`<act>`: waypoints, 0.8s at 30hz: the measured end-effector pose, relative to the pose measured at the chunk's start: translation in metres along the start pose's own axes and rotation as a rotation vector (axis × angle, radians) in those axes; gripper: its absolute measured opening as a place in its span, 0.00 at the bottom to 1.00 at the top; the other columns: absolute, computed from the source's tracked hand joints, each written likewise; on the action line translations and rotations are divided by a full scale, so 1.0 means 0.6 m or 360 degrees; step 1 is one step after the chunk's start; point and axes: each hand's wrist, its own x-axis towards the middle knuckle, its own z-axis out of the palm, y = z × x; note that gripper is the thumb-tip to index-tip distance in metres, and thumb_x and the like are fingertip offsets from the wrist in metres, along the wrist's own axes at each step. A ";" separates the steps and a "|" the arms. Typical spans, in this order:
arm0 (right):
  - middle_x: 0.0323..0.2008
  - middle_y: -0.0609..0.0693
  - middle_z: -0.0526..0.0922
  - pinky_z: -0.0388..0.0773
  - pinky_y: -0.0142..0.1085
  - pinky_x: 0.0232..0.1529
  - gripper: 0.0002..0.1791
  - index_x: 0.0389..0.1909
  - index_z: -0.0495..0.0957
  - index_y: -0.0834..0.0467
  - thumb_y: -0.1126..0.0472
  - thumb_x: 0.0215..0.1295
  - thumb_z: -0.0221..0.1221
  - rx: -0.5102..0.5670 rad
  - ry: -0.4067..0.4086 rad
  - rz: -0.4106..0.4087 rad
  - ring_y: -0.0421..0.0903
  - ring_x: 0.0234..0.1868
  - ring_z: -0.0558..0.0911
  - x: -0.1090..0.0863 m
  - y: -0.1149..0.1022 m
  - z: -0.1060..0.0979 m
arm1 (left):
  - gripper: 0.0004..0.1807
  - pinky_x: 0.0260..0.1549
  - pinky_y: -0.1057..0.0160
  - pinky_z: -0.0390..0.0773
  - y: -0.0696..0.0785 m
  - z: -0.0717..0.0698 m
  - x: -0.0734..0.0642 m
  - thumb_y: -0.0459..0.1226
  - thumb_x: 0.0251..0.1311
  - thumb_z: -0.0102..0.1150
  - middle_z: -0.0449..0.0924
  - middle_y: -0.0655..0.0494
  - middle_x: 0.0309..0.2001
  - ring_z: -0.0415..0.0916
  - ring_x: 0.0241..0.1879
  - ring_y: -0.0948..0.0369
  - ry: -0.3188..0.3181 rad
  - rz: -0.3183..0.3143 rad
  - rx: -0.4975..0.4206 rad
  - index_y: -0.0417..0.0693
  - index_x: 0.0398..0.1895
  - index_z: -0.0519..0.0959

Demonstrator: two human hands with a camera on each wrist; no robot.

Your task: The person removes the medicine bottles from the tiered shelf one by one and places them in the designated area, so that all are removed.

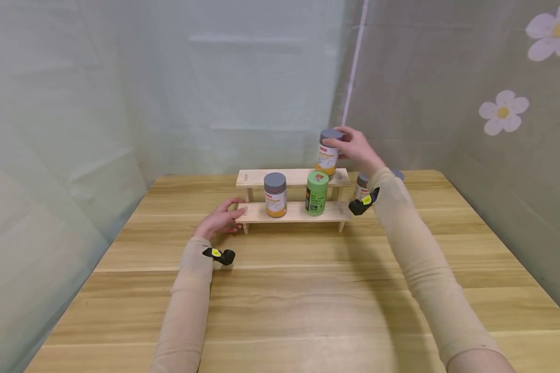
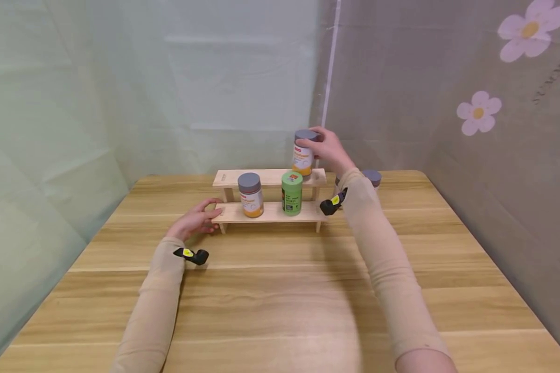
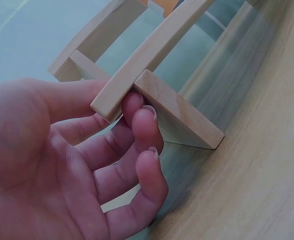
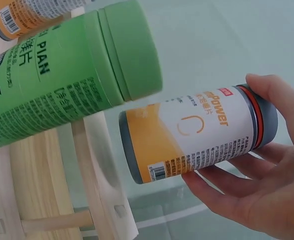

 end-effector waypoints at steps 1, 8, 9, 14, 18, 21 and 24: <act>0.60 0.57 0.72 0.72 0.51 0.61 0.31 0.64 0.64 0.55 0.48 0.65 0.61 0.0009 0.0012 0.0014 0.51 0.58 0.74 0.001 0.001 -0.002 | 0.29 0.26 0.69 0.76 0.000 0.000 -0.001 0.44 0.72 0.49 0.73 0.58 0.34 0.75 0.25 0.67 -0.0002 0.0004 0.0006 0.52 0.72 0.55; 0.58 0.55 0.71 0.70 0.51 0.65 0.31 0.61 0.60 0.56 0.49 0.64 0.62 0.0094 0.0074 0.0096 0.50 0.57 0.75 0.001 0.006 -0.013 | 0.29 0.28 0.69 0.76 -0.002 -0.001 -0.004 0.44 0.72 0.48 0.68 0.56 0.37 0.75 0.27 0.66 0.0002 -0.0006 0.0032 0.52 0.72 0.54; 0.57 0.54 0.72 0.69 0.51 0.65 0.30 0.60 0.60 0.56 0.49 0.64 0.62 0.0103 0.0073 0.0083 0.50 0.57 0.75 0.000 0.007 -0.015 | 0.28 0.29 0.69 0.76 -0.002 -0.001 -0.004 0.44 0.72 0.48 0.67 0.56 0.37 0.75 0.28 0.65 0.0005 -0.0008 0.0026 0.52 0.72 0.54; 0.52 0.48 0.75 0.69 0.49 0.63 0.26 0.56 0.65 0.52 0.49 0.63 0.63 0.0185 0.0106 0.0016 0.46 0.53 0.75 -0.006 0.017 -0.028 | 0.29 0.30 0.68 0.77 -0.002 -0.001 -0.001 0.44 0.72 0.49 0.69 0.56 0.38 0.75 0.29 0.65 -0.0002 -0.0001 0.0010 0.52 0.72 0.55; 0.50 0.45 0.77 0.70 0.45 0.61 0.21 0.53 0.68 0.48 0.50 0.63 0.64 0.0282 0.0126 -0.0020 0.44 0.52 0.75 -0.010 0.033 -0.042 | 0.29 0.31 0.67 0.77 0.001 0.004 0.000 0.44 0.72 0.49 0.70 0.56 0.38 0.76 0.30 0.64 -0.0023 -0.0002 -0.0003 0.52 0.72 0.54; 0.50 0.43 0.78 0.69 0.43 0.59 0.20 0.52 0.71 0.46 0.51 0.62 0.64 0.0372 0.0129 -0.0046 0.42 0.53 0.75 -0.012 0.044 -0.052 | 0.30 0.31 0.67 0.77 0.001 0.006 0.001 0.45 0.72 0.48 0.70 0.56 0.38 0.75 0.30 0.64 -0.0029 -0.0006 -0.0005 0.52 0.72 0.53; 0.49 0.41 0.78 0.68 0.44 0.60 0.19 0.52 0.73 0.45 0.51 0.62 0.65 0.0427 0.0129 -0.0062 0.42 0.53 0.74 -0.015 0.052 -0.062 | 0.30 0.31 0.67 0.77 -0.001 0.006 0.002 0.46 0.72 0.48 0.69 0.57 0.38 0.75 0.30 0.64 -0.0030 -0.0007 -0.0013 0.52 0.73 0.53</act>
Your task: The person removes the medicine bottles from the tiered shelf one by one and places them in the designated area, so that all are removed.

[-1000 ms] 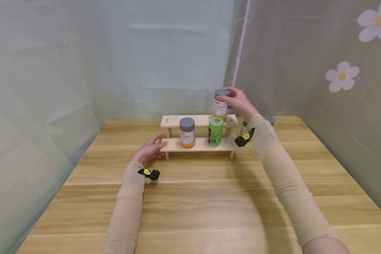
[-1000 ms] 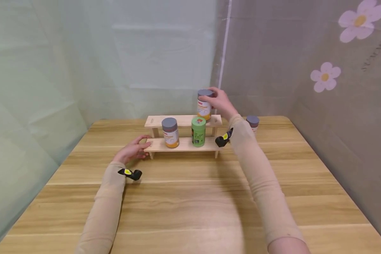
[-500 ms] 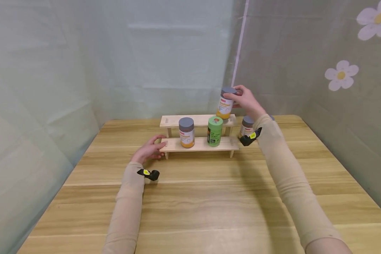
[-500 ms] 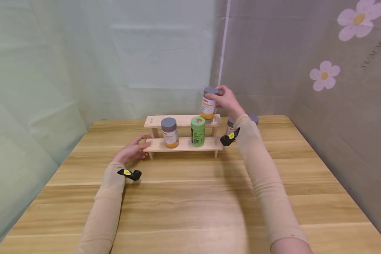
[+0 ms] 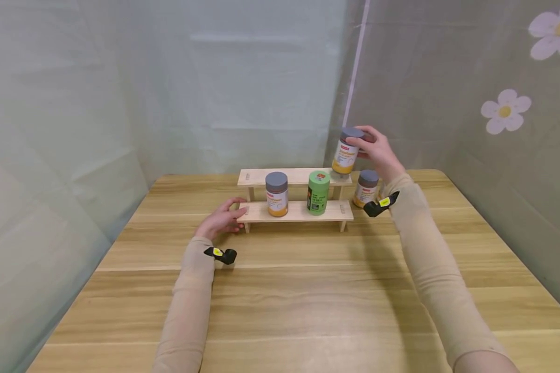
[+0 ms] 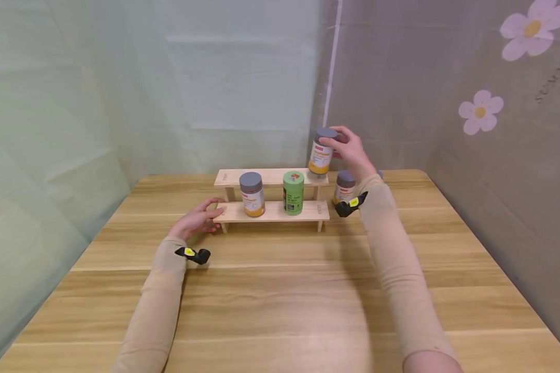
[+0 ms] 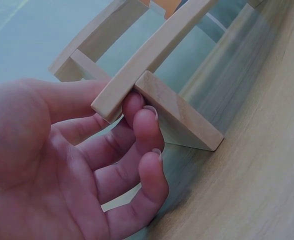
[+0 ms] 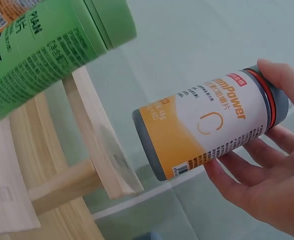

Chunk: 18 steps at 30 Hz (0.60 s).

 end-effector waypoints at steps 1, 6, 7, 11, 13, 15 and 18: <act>0.49 0.41 0.78 0.67 0.44 0.61 0.19 0.52 0.73 0.45 0.51 0.62 0.65 0.0013 0.0003 0.0000 0.42 0.54 0.74 -0.001 0.001 -0.004 | 0.30 0.31 0.67 0.77 -0.001 0.000 0.000 0.46 0.72 0.48 0.68 0.57 0.38 0.75 0.30 0.64 -0.0004 0.0001 0.0000 0.52 0.73 0.53; 0.51 0.42 0.77 0.63 0.49 0.67 0.22 0.56 0.73 0.47 0.51 0.62 0.65 0.0032 0.0001 0.0005 0.42 0.56 0.73 -0.007 0.003 -0.015 | 0.30 0.30 0.68 0.76 -0.001 -0.003 0.000 0.45 0.72 0.48 0.70 0.57 0.37 0.75 0.28 0.65 -0.0008 -0.0003 -0.0009 0.52 0.73 0.52; 0.52 0.42 0.77 0.63 0.49 0.67 0.23 0.57 0.73 0.47 0.51 0.62 0.65 0.0037 -0.0001 0.0002 0.42 0.56 0.73 -0.007 0.003 -0.017 | 0.29 0.29 0.68 0.76 0.000 -0.004 -0.001 0.44 0.72 0.47 0.71 0.57 0.36 0.75 0.27 0.65 -0.0004 -0.0004 -0.0010 0.52 0.72 0.53; 0.52 0.41 0.77 0.64 0.46 0.63 0.25 0.59 0.72 0.48 0.51 0.62 0.65 0.0071 0.0007 -0.0008 0.41 0.55 0.73 -0.009 0.005 -0.022 | 0.29 0.28 0.67 0.77 0.001 -0.006 0.000 0.44 0.72 0.47 0.73 0.58 0.34 0.75 0.26 0.65 0.0003 0.0000 -0.0015 0.52 0.72 0.53; 0.51 0.40 0.77 0.65 0.43 0.61 0.25 0.60 0.72 0.48 0.51 0.62 0.64 0.0087 0.0004 -0.0002 0.40 0.54 0.73 -0.011 0.007 -0.025 | 0.29 0.28 0.67 0.77 0.001 -0.006 0.000 0.44 0.72 0.48 0.73 0.58 0.33 0.75 0.26 0.65 0.0001 0.0001 -0.0021 0.52 0.72 0.53; 0.49 0.39 0.78 0.65 0.41 0.59 0.25 0.60 0.73 0.48 0.51 0.62 0.64 0.0103 0.0011 0.0006 0.39 0.53 0.74 -0.013 0.009 -0.027 | 0.30 0.28 0.67 0.77 0.000 -0.005 0.001 0.45 0.72 0.49 0.74 0.58 0.33 0.75 0.26 0.65 0.0003 -0.0002 -0.0026 0.52 0.72 0.53; 0.47 0.39 0.78 0.67 0.38 0.56 0.24 0.59 0.73 0.49 0.52 0.63 0.64 0.0154 0.0028 0.0018 0.38 0.51 0.75 -0.016 0.014 -0.032 | 0.30 0.28 0.67 0.77 -0.001 -0.004 0.001 0.45 0.72 0.49 0.74 0.58 0.33 0.75 0.26 0.65 0.0000 -0.0003 -0.0030 0.52 0.72 0.53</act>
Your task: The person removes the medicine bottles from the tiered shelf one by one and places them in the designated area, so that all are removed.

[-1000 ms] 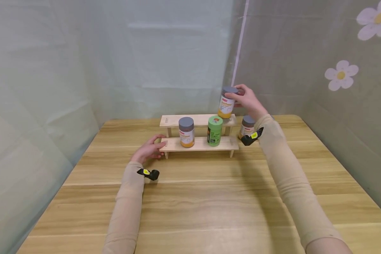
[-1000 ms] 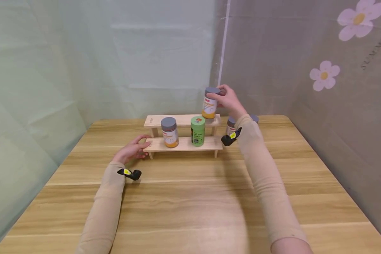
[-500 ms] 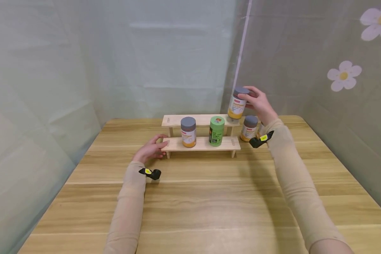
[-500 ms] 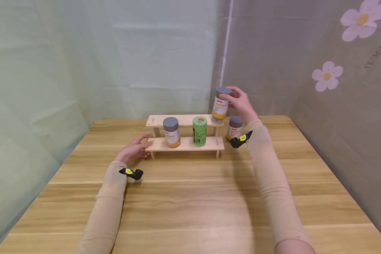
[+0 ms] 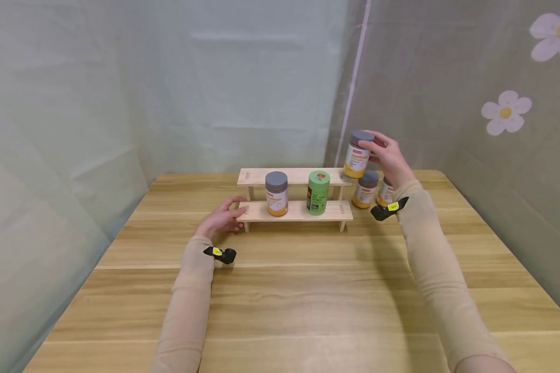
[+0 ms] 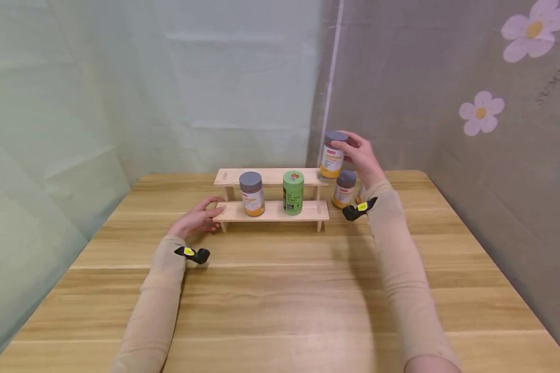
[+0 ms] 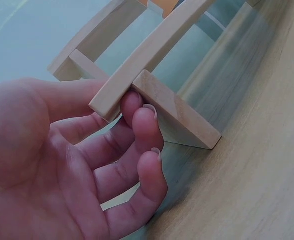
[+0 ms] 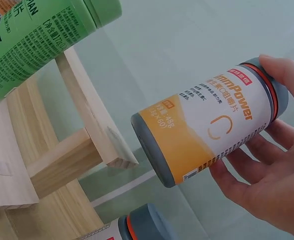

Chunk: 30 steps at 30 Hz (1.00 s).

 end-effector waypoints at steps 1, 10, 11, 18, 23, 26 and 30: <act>0.47 0.39 0.78 0.68 0.37 0.55 0.23 0.59 0.73 0.50 0.53 0.63 0.64 0.0024 0.0008 0.0004 0.38 0.51 0.75 -0.001 0.001 -0.002 | 0.30 0.28 0.68 0.77 0.000 0.000 -0.001 0.45 0.72 0.48 0.74 0.58 0.33 0.75 0.26 0.65 0.0000 -0.0001 0.0000 0.52 0.72 0.53; 0.43 0.40 0.79 0.73 0.31 0.47 0.20 0.54 0.76 0.49 0.56 0.61 0.66 0.0228 0.0107 0.0025 0.37 0.45 0.77 -0.010 0.003 -0.022 | 0.30 0.28 0.66 0.77 0.021 0.009 -0.023 0.42 0.73 0.46 0.73 0.57 0.33 0.76 0.26 0.65 -0.0029 -0.0019 -0.0030 0.48 0.73 0.51; 0.43 0.39 0.79 0.73 0.31 0.46 0.20 0.54 0.75 0.48 0.56 0.61 0.66 0.0231 0.0120 0.0027 0.37 0.44 0.78 -0.011 0.003 -0.024 | 0.30 0.29 0.66 0.78 0.026 0.010 -0.028 0.41 0.73 0.46 0.73 0.57 0.34 0.76 0.26 0.64 -0.0036 -0.0024 -0.0036 0.48 0.73 0.51; 0.38 0.37 0.80 0.71 0.30 0.40 0.18 0.48 0.70 0.47 0.57 0.61 0.66 0.0313 0.0211 0.0078 0.35 0.36 0.79 -0.020 0.001 -0.035 | 0.28 0.31 0.66 0.77 0.040 0.009 -0.041 0.39 0.74 0.44 0.69 0.54 0.36 0.75 0.27 0.63 -0.0022 -0.0033 -0.0022 0.47 0.73 0.51; 0.38 0.38 0.80 0.70 0.30 0.40 0.18 0.47 0.70 0.47 0.58 0.60 0.66 0.0363 0.0237 0.0073 0.35 0.36 0.79 -0.028 0.003 -0.043 | 0.29 0.32 0.65 0.77 0.040 0.008 -0.043 0.40 0.74 0.44 0.65 0.52 0.40 0.75 0.28 0.62 -0.0017 -0.0052 -0.0008 0.47 0.73 0.51; 0.39 0.38 0.80 0.70 0.31 0.41 0.18 0.47 0.71 0.47 0.58 0.60 0.67 0.0367 0.0258 0.0044 0.35 0.37 0.79 -0.033 0.003 -0.049 | 0.29 0.31 0.65 0.77 0.037 0.008 -0.039 0.40 0.74 0.44 0.66 0.52 0.40 0.75 0.28 0.63 -0.0018 -0.0056 -0.0009 0.48 0.73 0.51; 0.40 0.38 0.80 0.68 0.32 0.42 0.18 0.48 0.71 0.47 0.58 0.60 0.67 0.0338 0.0279 -0.0003 0.36 0.38 0.78 -0.040 0.002 -0.061 | 0.29 0.29 0.66 0.76 0.024 0.007 -0.025 0.41 0.73 0.46 0.70 0.54 0.37 0.75 0.26 0.64 -0.0010 -0.0041 -0.0025 0.50 0.73 0.51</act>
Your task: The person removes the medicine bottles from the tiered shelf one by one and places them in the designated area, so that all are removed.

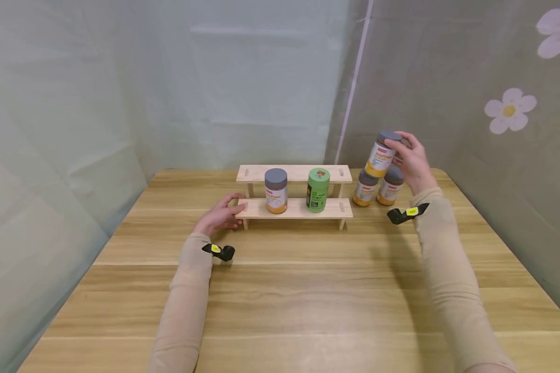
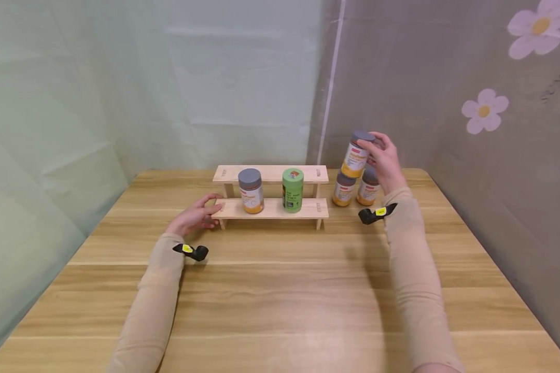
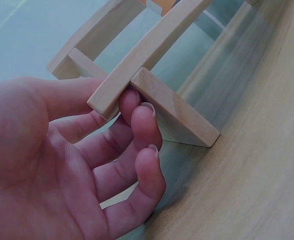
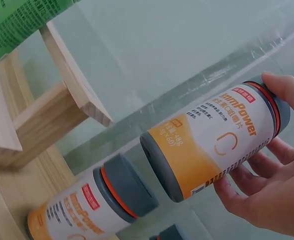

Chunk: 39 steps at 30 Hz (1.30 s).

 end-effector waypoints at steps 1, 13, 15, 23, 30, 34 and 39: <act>0.40 0.38 0.80 0.68 0.32 0.43 0.18 0.48 0.71 0.47 0.58 0.59 0.67 -0.0015 0.0004 -0.0011 0.37 0.38 0.78 -0.001 -0.001 -0.004 | 0.29 0.29 0.67 0.76 -0.004 0.000 0.004 0.42 0.73 0.46 0.71 0.55 0.36 0.75 0.26 0.64 0.0006 0.0003 -0.0003 0.51 0.73 0.52; 0.42 0.37 0.83 0.68 0.32 0.46 0.17 0.50 0.75 0.48 0.61 0.61 0.65 0.0018 -0.0006 -0.0179 0.37 0.44 0.77 -0.011 -0.016 -0.036 | 0.30 0.28 0.69 0.76 -0.017 -0.006 0.018 0.44 0.72 0.48 0.73 0.57 0.35 0.75 0.27 0.65 0.0017 0.0032 0.0012 0.53 0.72 0.52; 0.43 0.38 0.83 0.69 0.32 0.46 0.17 0.50 0.76 0.48 0.62 0.62 0.65 0.0034 -0.0010 -0.0199 0.37 0.45 0.77 -0.010 -0.019 -0.039 | 0.30 0.28 0.69 0.76 -0.016 -0.008 0.017 0.45 0.72 0.48 0.73 0.56 0.36 0.75 0.27 0.65 0.0022 0.0029 0.0016 0.53 0.72 0.52; 0.43 0.38 0.83 0.70 0.30 0.45 0.17 0.51 0.77 0.49 0.62 0.61 0.65 0.0068 0.0030 -0.0224 0.38 0.45 0.76 -0.010 -0.024 -0.060 | 0.30 0.29 0.69 0.77 -0.019 -0.004 0.016 0.44 0.72 0.49 0.74 0.59 0.34 0.76 0.26 0.66 0.0042 0.0001 -0.0007 0.53 0.72 0.53; 0.44 0.38 0.83 0.70 0.29 0.44 0.18 0.52 0.78 0.50 0.62 0.62 0.64 0.0054 0.0036 -0.0242 0.38 0.46 0.75 -0.013 -0.025 -0.086 | 0.28 0.29 0.68 0.76 -0.019 -0.004 0.015 0.44 0.72 0.48 0.72 0.57 0.36 0.76 0.26 0.65 0.0028 0.0024 0.0002 0.53 0.72 0.53; 0.44 0.39 0.82 0.72 0.29 0.43 0.18 0.53 0.77 0.51 0.63 0.62 0.64 0.0078 0.0029 -0.0228 0.38 0.46 0.76 -0.014 -0.024 -0.096 | 0.28 0.29 0.68 0.76 -0.017 -0.007 0.013 0.44 0.73 0.47 0.73 0.57 0.35 0.75 0.26 0.65 0.0017 0.0035 0.0029 0.53 0.72 0.53; 0.43 0.39 0.83 0.73 0.28 0.42 0.17 0.52 0.77 0.52 0.64 0.62 0.63 0.0086 0.0015 -0.0247 0.37 0.45 0.77 -0.016 -0.023 -0.107 | 0.30 0.29 0.68 0.77 -0.020 -0.007 0.008 0.44 0.72 0.48 0.75 0.59 0.33 0.76 0.26 0.65 0.0016 0.0020 0.0018 0.53 0.73 0.52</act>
